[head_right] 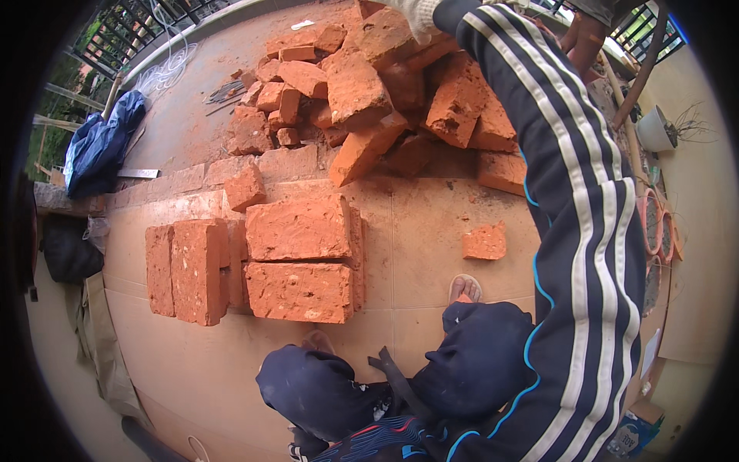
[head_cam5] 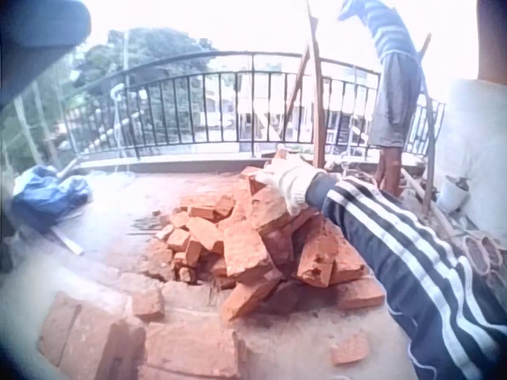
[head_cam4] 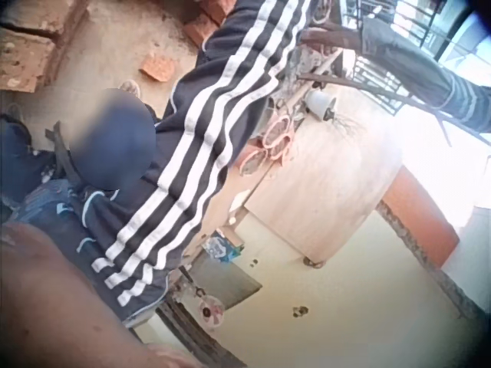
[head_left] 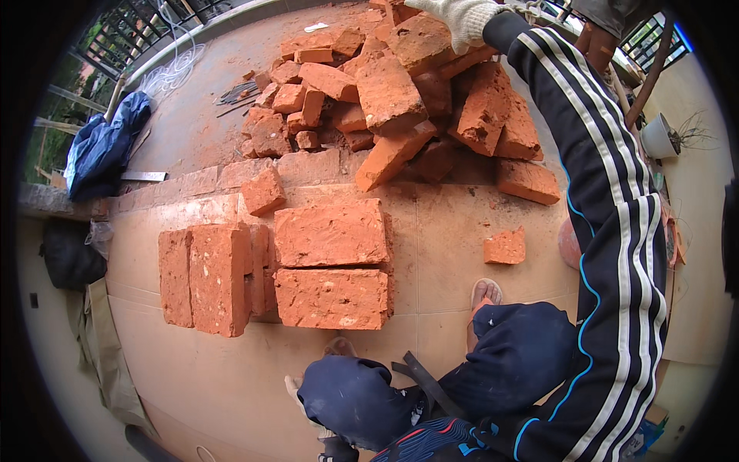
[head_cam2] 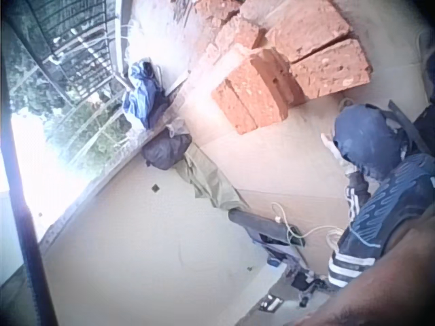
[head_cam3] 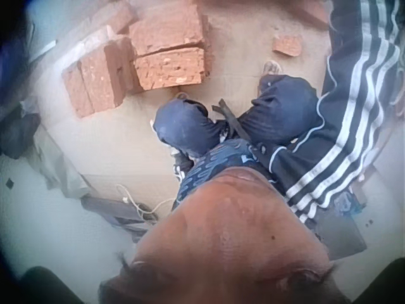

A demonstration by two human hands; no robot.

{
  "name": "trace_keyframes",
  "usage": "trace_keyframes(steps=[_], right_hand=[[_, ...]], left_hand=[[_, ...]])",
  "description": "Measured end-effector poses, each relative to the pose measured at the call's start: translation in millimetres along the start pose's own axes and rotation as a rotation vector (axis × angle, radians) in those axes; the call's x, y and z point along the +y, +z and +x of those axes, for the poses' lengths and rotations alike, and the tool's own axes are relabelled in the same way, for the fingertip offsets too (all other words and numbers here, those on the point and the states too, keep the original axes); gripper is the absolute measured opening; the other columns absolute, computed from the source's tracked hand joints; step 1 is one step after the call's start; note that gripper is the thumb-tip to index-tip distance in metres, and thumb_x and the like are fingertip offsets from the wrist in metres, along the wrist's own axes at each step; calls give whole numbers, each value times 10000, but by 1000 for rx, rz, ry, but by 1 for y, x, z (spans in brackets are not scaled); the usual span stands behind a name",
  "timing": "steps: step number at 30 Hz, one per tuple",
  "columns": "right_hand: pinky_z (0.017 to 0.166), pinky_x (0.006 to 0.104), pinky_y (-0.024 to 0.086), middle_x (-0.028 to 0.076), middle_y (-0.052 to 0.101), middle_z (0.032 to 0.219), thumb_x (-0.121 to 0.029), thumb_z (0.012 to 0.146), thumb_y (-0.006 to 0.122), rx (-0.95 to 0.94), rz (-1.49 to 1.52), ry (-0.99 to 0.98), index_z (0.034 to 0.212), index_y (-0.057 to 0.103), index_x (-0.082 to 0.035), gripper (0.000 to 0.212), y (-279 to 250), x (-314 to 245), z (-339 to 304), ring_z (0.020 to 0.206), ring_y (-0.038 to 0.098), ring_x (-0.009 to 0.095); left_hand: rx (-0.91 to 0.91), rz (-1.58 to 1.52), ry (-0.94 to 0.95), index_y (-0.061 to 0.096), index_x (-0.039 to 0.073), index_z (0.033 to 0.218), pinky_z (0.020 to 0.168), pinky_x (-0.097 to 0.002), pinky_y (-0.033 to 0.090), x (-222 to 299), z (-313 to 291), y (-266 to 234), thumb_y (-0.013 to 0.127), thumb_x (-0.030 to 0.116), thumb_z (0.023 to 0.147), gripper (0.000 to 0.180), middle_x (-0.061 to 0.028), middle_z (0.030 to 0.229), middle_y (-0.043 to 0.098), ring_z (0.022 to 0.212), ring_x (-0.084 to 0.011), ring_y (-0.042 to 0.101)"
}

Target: The person squats on a tiled floor and arranges red bricks into neat rows. They then pick up bricks and place them into buckets, organizing the materials on the floor.

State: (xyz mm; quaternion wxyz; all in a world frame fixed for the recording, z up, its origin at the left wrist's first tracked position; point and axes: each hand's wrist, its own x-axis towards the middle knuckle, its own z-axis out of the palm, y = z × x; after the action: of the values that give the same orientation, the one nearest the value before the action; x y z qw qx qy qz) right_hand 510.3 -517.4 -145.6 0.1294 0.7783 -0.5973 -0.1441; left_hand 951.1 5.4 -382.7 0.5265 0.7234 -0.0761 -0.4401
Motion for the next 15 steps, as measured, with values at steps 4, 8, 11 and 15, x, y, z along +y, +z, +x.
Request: trace_keyframes(steps=[4, 8, 11, 15], right_hand=[[1023, 475, 483, 186, 504, 1457, -169, 469, 934, -112, 61, -105, 1567, 329, -177, 1254, -2, 12, 32, 1277, 538, 385], [1057, 445, 480, 166, 551, 1384, -122, 419, 915, -89, 53, -179, 1575, 325, -193, 1300, 17, 35, 33, 1304, 521, 376], [1039, 455, 469, 188, 564, 1230, -172, 476, 852, 3, -10, -277, 1523, 393, -178, 1143, 5, 18, 16, 1224, 531, 396], [1007, 453, 478, 185, 550, 1180, -201, 482, 840, 99, 0, -318, 1495, 420, -147, 1098, 12, 17, -15, 1160, 542, 388]], left_hand=[[41, -166, 211, 225, 1, 1566, 1157, -418, 350, -32, -30, -27, 522, 118, 1040, 615, -235, 1541, 360, 1405, -332, 414], [211, 220, 303, 339, -18, 1510, 1011, -329, 470, 16, -77, 29, 533, 177, 1067, 522, -197, 1388, 541, 1213, -209, 551], [256, 65, 343, 326, -15, 1520, 1012, -330, 469, -10, -93, -2, 528, 170, 1068, 529, -185, 1379, 538, 1192, -209, 554], [368, 164, 417, 303, 3, 1540, 1015, -331, 473, -19, -120, -4, 491, 217, 1083, 538, -178, 1391, 512, 1194, -209, 555]])
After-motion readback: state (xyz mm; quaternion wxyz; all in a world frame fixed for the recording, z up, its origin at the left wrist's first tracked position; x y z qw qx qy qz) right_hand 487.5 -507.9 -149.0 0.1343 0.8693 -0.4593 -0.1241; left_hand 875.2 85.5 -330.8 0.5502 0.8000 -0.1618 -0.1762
